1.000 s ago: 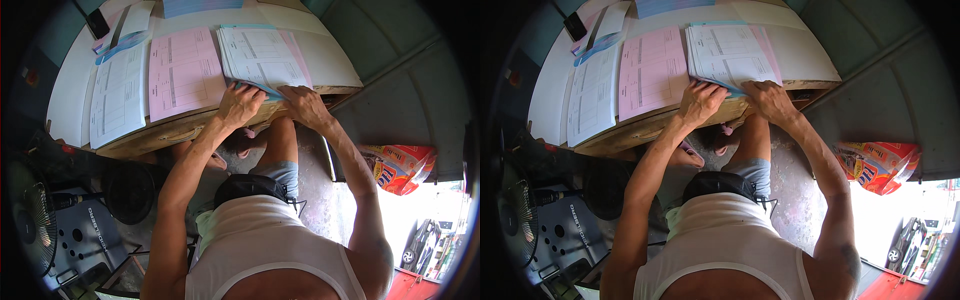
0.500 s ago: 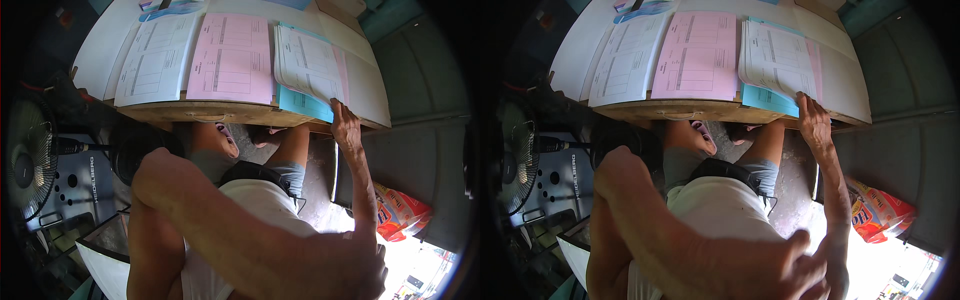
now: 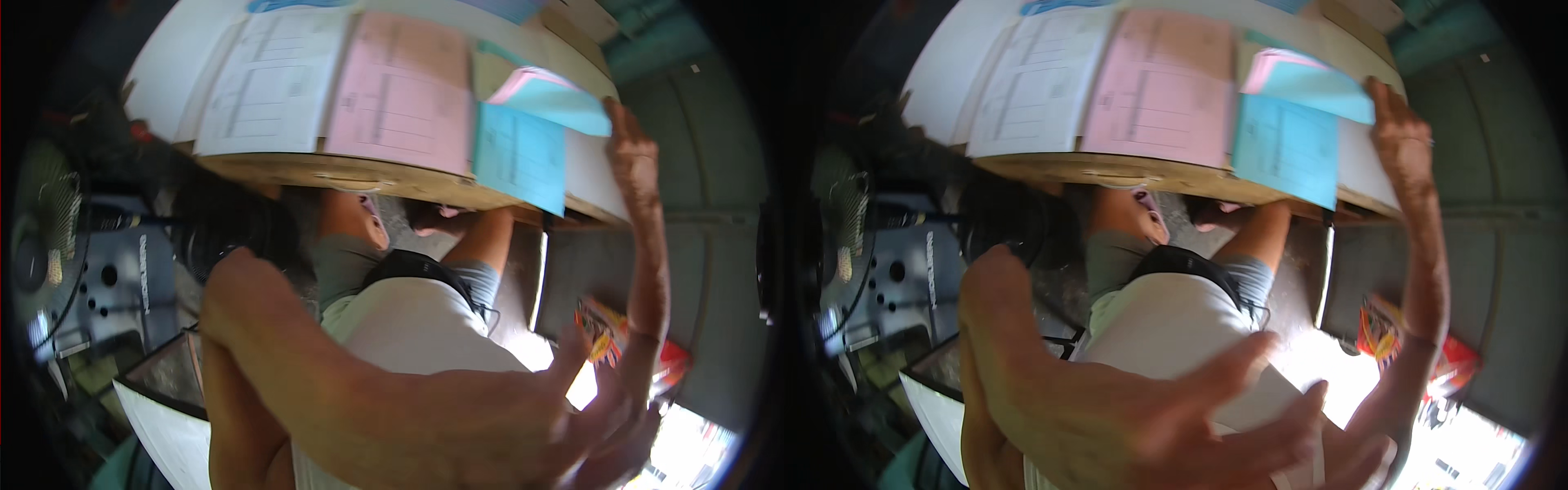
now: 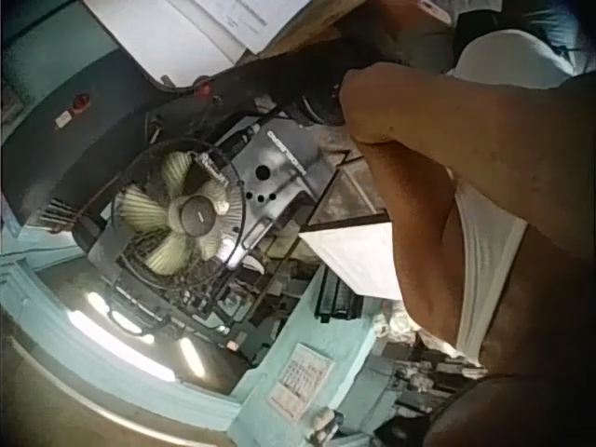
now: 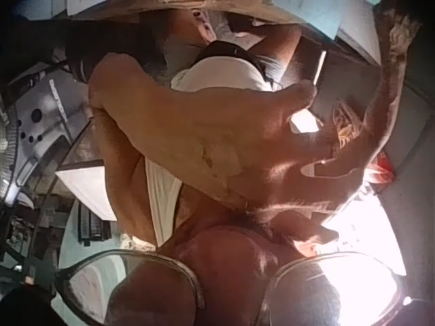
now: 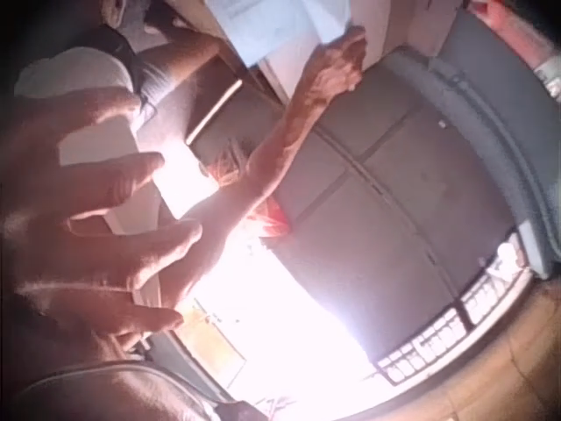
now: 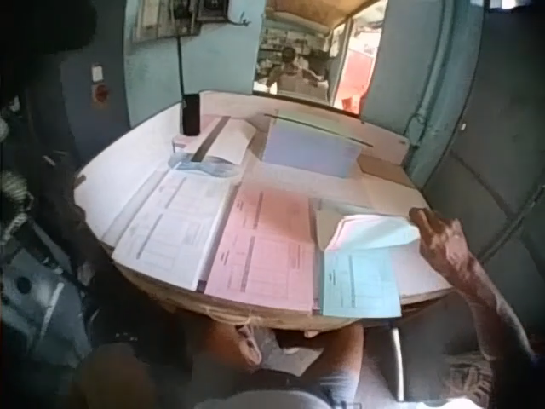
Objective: Manually sorting and stacking different colored paper forms on a desk.
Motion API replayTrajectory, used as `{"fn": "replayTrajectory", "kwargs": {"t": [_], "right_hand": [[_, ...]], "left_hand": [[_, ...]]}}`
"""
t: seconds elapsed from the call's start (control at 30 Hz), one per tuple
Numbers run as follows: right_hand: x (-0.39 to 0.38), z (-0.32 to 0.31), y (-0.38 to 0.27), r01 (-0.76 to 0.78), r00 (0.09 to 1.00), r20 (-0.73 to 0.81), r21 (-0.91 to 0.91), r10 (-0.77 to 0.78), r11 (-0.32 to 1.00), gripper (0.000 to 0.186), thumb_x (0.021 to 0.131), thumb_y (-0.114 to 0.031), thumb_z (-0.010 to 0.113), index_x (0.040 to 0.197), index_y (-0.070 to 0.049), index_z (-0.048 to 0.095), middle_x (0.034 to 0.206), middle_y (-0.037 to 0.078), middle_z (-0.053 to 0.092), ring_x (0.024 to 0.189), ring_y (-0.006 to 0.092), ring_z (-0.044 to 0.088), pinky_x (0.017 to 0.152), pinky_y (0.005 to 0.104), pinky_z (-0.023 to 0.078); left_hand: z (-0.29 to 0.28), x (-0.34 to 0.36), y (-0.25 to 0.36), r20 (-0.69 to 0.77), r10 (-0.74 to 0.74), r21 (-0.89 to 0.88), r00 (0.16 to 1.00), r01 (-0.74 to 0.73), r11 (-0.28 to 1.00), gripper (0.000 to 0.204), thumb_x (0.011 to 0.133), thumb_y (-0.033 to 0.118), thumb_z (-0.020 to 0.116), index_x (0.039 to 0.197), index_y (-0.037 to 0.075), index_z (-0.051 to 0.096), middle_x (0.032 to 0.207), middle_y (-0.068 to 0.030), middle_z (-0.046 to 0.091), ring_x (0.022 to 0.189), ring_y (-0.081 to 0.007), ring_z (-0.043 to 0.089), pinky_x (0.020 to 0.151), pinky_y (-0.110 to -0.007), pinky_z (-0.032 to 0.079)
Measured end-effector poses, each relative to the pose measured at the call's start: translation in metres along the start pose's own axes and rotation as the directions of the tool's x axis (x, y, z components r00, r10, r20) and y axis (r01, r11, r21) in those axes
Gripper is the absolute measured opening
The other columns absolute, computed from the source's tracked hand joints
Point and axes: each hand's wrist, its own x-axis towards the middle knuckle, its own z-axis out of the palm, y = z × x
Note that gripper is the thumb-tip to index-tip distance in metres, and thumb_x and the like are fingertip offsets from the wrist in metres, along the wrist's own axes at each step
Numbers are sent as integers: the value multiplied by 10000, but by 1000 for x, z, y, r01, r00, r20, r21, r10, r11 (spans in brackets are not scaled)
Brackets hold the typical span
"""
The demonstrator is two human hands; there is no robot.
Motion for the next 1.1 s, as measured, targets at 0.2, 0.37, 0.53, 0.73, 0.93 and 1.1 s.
{"fn": "replayTrajectory", "kwargs": {"t": [0.2, 0.37, 0.53, 0.73, 0.93, 1.1], "right_hand": [[105, -51, 19, 123, 990, -42, -180, -133, 976, 470, 861, 30, 611, 1323, -24, 541, 1092, 121, 703, 918, 271, 717, 752, 397, 596], [152, -116, 49, -20, 986, -168, -7, 19, 1000, 396, 976, -60, 604, 1364, -122, 554, 963, 177, 697, 717, 336, 675, 686, 390, 565], [186, -175, 8, -345, 918, -131, 205, 375, 916, 706, 913, -209, 714, 1518, -23, 402, 1493, 211, 488, 1287, 360, 543, 1090, 370, 433], [171, -87, 72, -262, 956, 140, 799, 257, 541, 578, 957, -126, 644, 1491, -28, 445, 1129, 145, 686, 896, 213, 674, 840, 322, 540], [102, 28, 40, -484, 858, 467, 874, 213, 33, 569, 893, -81, 651, 1417, 59, 480, 1167, 178, 654, 1098, 269, 626, 948, 381, 510], [76, 56, 34, -703, 704, 677, 707, 215, 76, 570, 877, -65, 639, 1419, 43, 499, 1184, 190, 648, 1076, 260, 630, 919, 361, 517]], "left_hand": [[11, -15, -37, -192, 176, 198, 966, -137, 970, 734, 790, 355, 718, 1394, 129, 367, 1325, -101, 490, 1212, -293, 464, 1038, -545, 366], [37, -42, -162, -763, -612, -600, 206, 125, 790, 522, 920, 27, 663, 1389, -65, 454, 1301, -220, 589, 1223, -273, 589, 1026, -427, 509], [76, -55, -275, -584, -782, -807, 219, -58, 587, 702, 911, 290, 755, 1451, 12, 403, 1419, -183, 506, 1256, -277, 541, 1069, -459, 448], [32, -58, -247, -706, -513, -684, 488, -657, 317, 544, 1048, 451, 480, 1428, 61, 467, 1377, -108, 598, 1265, -232, 579, 1023, -448, 503], [2, -60, -247, -501, -831, -849, 240, 47, 526, 758, 1010, 612, 440, 1510, 46, 370, 1303, -180, 631, 1065, -290, 678, 748, -441, 572], [10, -60, -274, -395, -906, -896, 152, 151, 417, 762, 995, 601, 475, 1483, 17, 420, 1326, -192, 626, 1090, -302, 658, 785, -425, 557]]}}
